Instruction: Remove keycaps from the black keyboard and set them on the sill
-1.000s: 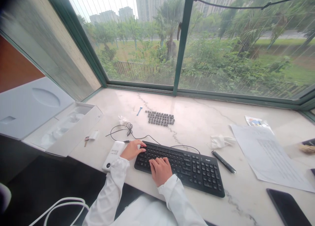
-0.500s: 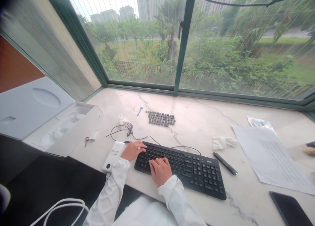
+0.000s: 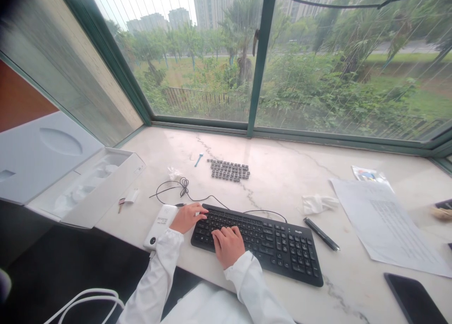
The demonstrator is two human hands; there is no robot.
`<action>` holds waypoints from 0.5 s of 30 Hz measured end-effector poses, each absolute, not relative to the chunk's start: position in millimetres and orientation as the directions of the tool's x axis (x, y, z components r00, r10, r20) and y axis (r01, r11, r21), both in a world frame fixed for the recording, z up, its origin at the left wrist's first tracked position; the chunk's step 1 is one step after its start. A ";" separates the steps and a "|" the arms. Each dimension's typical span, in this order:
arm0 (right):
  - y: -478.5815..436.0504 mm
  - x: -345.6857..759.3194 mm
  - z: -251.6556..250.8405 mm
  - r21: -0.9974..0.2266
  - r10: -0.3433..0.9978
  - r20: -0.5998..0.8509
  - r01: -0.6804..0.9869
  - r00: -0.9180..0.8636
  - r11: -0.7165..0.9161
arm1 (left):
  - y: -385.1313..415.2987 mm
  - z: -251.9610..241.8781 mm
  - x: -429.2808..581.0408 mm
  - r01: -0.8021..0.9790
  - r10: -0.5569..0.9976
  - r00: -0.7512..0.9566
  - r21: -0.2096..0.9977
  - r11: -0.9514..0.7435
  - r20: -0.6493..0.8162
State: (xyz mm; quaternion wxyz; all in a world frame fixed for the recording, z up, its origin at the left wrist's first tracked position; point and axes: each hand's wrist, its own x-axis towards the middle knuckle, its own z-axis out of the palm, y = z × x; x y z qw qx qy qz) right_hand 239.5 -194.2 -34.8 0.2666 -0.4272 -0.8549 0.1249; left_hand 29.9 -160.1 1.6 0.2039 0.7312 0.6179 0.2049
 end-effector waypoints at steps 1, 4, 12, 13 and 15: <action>-194.2 239.5 -34.9 -0.433 0.796 0.349 0.668 -0.495 0.605 | -160.4 2.0 30.3 0.815 0.986 0.158 0.558 -0.159 0.050; -194.3 239.7 -34.9 -0.416 0.793 0.347 0.676 -0.500 0.609 | -161.2 4.3 32.1 0.801 0.986 0.164 0.578 -0.158 0.043; -195.3 240.3 -34.9 -0.433 0.798 0.338 0.670 -0.500 0.603 | -161.0 14.3 36.5 0.796 0.990 0.138 0.599 -0.090 -0.035; -195.3 240.4 -35.0 -0.433 0.797 0.340 0.669 -0.500 0.604 | -160.7 14.7 36.9 0.801 0.990 0.133 0.593 -0.084 -0.039; -195.4 240.5 -35.4 -0.437 0.796 0.343 0.666 -0.498 0.605 | -160.0 14.8 37.3 0.810 0.991 0.128 0.580 -0.086 -0.032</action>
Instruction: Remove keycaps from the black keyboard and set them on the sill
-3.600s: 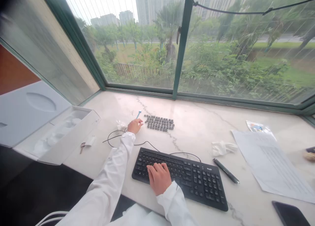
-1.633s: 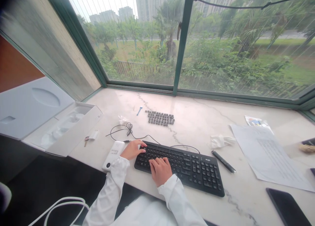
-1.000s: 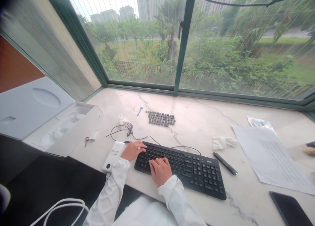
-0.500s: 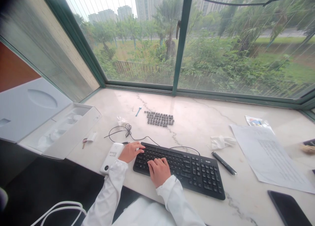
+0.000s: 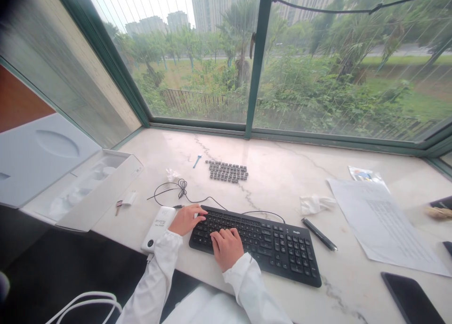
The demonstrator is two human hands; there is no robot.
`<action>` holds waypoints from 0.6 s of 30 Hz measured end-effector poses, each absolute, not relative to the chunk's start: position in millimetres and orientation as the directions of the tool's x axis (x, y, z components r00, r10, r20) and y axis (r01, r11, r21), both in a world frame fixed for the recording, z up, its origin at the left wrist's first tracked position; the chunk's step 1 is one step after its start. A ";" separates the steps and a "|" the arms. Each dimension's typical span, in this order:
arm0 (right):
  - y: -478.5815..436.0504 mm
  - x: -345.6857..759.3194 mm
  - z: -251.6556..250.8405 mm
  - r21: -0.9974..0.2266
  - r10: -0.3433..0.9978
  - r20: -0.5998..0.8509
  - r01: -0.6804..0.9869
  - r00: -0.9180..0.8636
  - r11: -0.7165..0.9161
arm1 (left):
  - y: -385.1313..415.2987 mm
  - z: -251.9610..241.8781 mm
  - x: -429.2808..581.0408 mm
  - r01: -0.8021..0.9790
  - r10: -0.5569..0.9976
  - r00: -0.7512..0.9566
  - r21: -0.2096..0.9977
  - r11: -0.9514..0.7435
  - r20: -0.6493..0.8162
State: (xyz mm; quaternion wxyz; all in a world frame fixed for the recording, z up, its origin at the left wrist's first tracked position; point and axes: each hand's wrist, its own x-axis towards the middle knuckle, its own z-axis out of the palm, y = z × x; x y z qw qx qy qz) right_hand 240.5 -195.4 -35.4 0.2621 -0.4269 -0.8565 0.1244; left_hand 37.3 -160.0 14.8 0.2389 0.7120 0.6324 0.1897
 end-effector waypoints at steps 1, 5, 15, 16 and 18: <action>-195.5 240.6 -35.7 -0.441 0.797 0.344 0.664 -0.497 0.604 | -159.7 14.6 37.3 0.812 0.991 0.130 0.576 -0.092 -0.025; -195.8 241.1 -37.1 -0.451 0.801 0.344 0.662 -0.490 0.599 | -158.4 13.8 36.9 0.811 0.991 0.132 0.578 -0.094 -0.023; -195.2 242.6 -35.4 -0.411 0.789 0.360 0.675 -0.497 0.613 | -161.5 9.9 42.2 0.829 0.998 -0.015 0.557 0.047 -0.062; -195.2 242.4 -35.2 -0.405 0.787 0.362 0.677 -0.499 0.615 | -161.8 10.1 42.6 0.833 0.997 -0.024 0.549 0.061 -0.074; -195.2 242.0 -35.1 -0.401 0.787 0.362 0.678 -0.500 0.616 | -161.7 11.0 42.9 0.843 0.996 -0.025 0.533 0.069 -0.089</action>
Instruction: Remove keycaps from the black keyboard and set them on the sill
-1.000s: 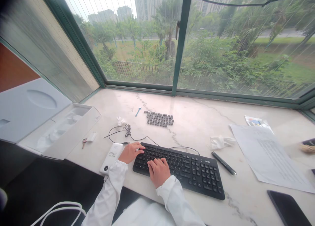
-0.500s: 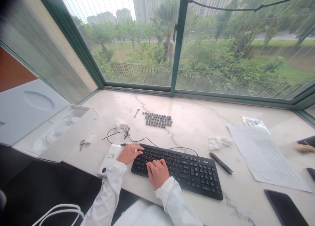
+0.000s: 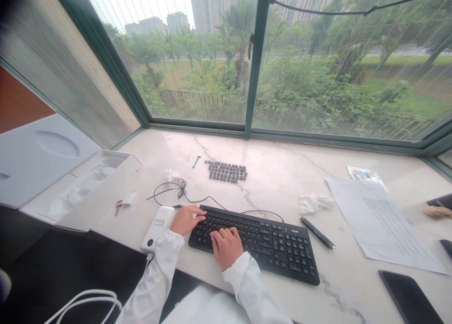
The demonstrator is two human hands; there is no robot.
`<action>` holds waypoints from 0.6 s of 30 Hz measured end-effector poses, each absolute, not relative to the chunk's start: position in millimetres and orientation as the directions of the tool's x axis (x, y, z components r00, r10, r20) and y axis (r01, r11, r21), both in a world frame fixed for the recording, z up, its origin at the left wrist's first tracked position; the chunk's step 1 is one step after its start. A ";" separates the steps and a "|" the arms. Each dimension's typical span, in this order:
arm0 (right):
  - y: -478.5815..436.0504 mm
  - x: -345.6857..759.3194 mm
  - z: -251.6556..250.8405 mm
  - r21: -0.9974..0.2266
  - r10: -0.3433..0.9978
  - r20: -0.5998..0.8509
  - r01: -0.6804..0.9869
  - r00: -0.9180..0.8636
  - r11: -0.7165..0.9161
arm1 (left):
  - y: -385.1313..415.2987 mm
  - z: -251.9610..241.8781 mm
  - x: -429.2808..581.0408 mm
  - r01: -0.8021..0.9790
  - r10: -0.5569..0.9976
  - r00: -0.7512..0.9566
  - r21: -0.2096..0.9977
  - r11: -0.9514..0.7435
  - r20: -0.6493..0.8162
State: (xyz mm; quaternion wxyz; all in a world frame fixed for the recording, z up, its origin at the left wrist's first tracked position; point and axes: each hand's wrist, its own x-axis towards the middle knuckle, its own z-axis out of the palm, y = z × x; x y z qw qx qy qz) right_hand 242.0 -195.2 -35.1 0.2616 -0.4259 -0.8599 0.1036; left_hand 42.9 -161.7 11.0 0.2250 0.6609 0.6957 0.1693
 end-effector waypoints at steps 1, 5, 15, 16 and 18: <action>-195.2 241.9 -35.1 -0.400 0.787 0.361 0.679 -0.501 0.616 | -161.1 11.5 43.0 0.849 0.995 -0.023 0.524 0.069 -0.094; -195.0 241.8 -35.6 -0.399 0.788 0.360 0.681 -0.499 0.614 | -157.1 12.4 44.9 0.861 0.992 -0.050 0.498 0.102 -0.117; -191.5 242.3 -34.5 -0.408 0.796 0.351 0.685 -0.493 0.604 | -170.1 7.5 55.4 0.943 0.999 0.038 0.332 -0.025 -0.034; -191.1 242.2 -34.4 -0.393 0.793 0.356 0.691 -0.494 0.607 | -171.6 6.8 55.5 0.941 0.999 0.043 0.336 -0.029 -0.032; -190.5 241.8 -34.1 -0.367 0.787 0.364 0.700 -0.498 0.613 | -173.2 5.6 55.1 0.936 0.999 0.042 0.350 -0.028 -0.032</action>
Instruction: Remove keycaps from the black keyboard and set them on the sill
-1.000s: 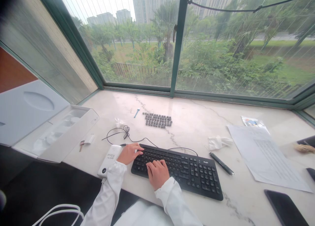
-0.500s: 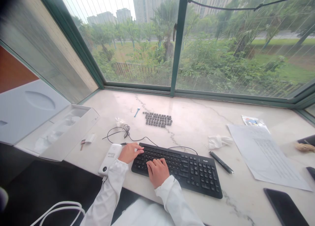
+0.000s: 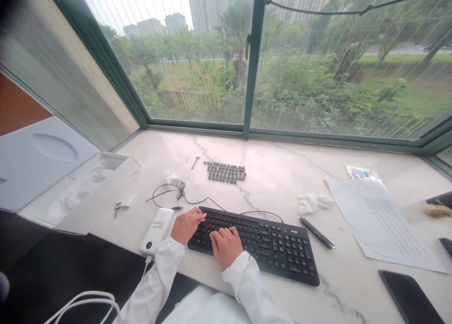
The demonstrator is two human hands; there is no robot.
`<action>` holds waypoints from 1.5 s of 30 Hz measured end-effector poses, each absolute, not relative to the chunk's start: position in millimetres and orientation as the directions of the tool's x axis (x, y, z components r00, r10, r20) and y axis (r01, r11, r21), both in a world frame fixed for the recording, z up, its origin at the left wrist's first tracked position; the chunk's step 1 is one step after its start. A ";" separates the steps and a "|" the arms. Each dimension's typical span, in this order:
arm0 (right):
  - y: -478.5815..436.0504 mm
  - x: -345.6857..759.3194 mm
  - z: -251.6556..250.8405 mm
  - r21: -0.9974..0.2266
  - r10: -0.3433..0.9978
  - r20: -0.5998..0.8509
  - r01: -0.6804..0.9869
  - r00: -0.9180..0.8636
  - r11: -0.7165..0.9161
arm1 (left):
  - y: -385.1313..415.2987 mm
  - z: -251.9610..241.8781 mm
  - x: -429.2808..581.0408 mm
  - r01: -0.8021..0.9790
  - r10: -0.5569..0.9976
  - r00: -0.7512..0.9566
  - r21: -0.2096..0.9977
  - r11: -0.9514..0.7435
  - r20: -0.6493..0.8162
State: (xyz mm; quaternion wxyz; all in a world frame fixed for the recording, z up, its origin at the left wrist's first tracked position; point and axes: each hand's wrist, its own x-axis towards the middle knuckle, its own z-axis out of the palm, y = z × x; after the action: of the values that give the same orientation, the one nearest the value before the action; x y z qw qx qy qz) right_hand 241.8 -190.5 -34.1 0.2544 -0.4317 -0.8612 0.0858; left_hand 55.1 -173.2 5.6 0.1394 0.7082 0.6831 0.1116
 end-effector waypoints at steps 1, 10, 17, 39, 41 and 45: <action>-190.2 241.6 -34.1 -0.362 0.785 0.366 0.701 -0.500 0.615 | -173.4 5.3 54.8 0.935 0.999 0.038 0.354 -0.023 -0.034; -187.5 239.9 -36.4 -0.440 0.797 0.341 0.665 -0.498 0.604 | -167.4 8.2 58.7 0.962 0.999 0.006 0.273 0.005 -0.039; -185.0 239.9 -36.7 -0.458 0.795 0.345 0.650 -0.500 0.607 | -158.6 11.7 63.4 0.969 0.997 -0.005 0.247 0.025 -0.082; -180.4 238.8 -29.0 -0.433 0.793 0.340 0.665 -0.506 0.609 | -153.3 8.2 59.7 0.934 0.990 -0.048 0.345 0.091 -0.131; -177.1 242.5 -25.1 -0.425 0.804 0.333 0.683 -0.492 0.594 | -153.8 7.4 58.8 0.931 0.992 -0.047 0.356 0.084 -0.113; -167.8 245.8 -19.7 -0.403 0.820 0.315 0.715 -0.478 0.571 | -159.5 3.6 57.7 0.912 0.995 -0.078 0.399 0.099 -0.067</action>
State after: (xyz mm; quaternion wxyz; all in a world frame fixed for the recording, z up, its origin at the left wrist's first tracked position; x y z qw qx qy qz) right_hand 245.8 -167.8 -19.7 0.2422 -0.4500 -0.8527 0.1086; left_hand 57.7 -159.5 3.6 0.1625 0.6591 0.7231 0.1277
